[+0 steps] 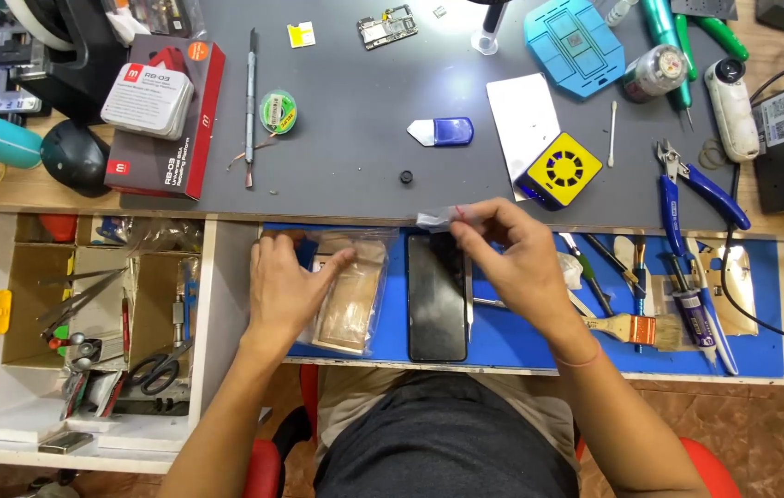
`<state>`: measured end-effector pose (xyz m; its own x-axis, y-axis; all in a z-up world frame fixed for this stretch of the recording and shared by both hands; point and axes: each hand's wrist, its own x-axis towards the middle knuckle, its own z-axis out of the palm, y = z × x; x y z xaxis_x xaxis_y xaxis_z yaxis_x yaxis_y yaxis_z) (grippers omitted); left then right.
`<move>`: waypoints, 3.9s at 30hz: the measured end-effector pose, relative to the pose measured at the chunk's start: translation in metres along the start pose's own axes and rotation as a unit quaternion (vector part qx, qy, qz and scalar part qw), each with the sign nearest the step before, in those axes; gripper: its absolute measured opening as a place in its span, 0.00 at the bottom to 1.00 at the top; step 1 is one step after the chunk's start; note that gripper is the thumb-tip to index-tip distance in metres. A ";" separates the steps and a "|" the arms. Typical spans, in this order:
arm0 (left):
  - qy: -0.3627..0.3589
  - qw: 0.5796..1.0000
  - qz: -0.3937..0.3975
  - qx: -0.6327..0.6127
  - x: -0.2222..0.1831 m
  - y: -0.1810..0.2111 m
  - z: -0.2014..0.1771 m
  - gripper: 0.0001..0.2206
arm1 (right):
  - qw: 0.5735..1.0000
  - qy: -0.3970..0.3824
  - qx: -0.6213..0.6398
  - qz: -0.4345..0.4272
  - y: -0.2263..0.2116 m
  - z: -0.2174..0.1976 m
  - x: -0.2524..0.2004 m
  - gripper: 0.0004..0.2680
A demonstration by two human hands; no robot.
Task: A person is at an electronics repair bench using tweezers to inspect small components and preparing parts for a smartphone repair.
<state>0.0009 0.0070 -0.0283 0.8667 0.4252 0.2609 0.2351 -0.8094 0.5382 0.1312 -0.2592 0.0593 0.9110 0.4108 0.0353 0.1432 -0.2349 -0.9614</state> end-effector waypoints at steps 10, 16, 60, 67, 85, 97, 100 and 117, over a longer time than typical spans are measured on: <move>-0.138 0.910 -0.063 -0.387 0.006 0.033 -0.051 0.01 | 0.996 -0.021 -0.008 -0.087 -0.019 -0.003 -0.002 0.04; -0.114 0.889 0.001 -0.442 0.005 0.045 -0.034 0.30 | 0.989 -0.050 -0.004 -0.138 -0.047 0.009 -0.001 0.07; -0.090 0.900 0.053 -0.423 -0.008 0.094 -0.051 0.20 | 0.911 -0.316 -0.204 -0.170 -0.060 0.024 -0.008 0.07; -0.099 0.880 0.022 -0.465 -0.008 0.088 -0.044 0.16 | 0.890 -0.359 -0.211 -0.186 -0.063 0.032 -0.012 0.14; 0.062 0.982 0.053 -0.172 -0.008 0.077 -0.039 0.08 | 0.842 -0.150 -0.508 0.107 0.038 0.024 -0.096 0.44; -0.243 0.960 0.127 -0.051 -0.023 0.110 0.011 0.26 | 0.909 -0.121 -0.384 0.105 0.048 0.009 -0.119 0.44; -0.187 0.955 0.213 0.088 -0.011 0.102 0.056 0.29 | 0.896 -0.122 -0.422 0.068 0.048 0.008 -0.119 0.44; -0.152 0.926 -0.113 -0.326 -0.002 0.138 0.007 0.19 | 0.942 -0.087 -0.315 0.072 0.061 0.002 -0.109 0.32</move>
<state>0.0347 -0.1082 0.0396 0.9352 0.3393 -0.1013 0.1949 -0.2544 0.9473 0.0398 -0.3170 -0.0040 0.8698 0.4589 -0.1813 0.2728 -0.7535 -0.5982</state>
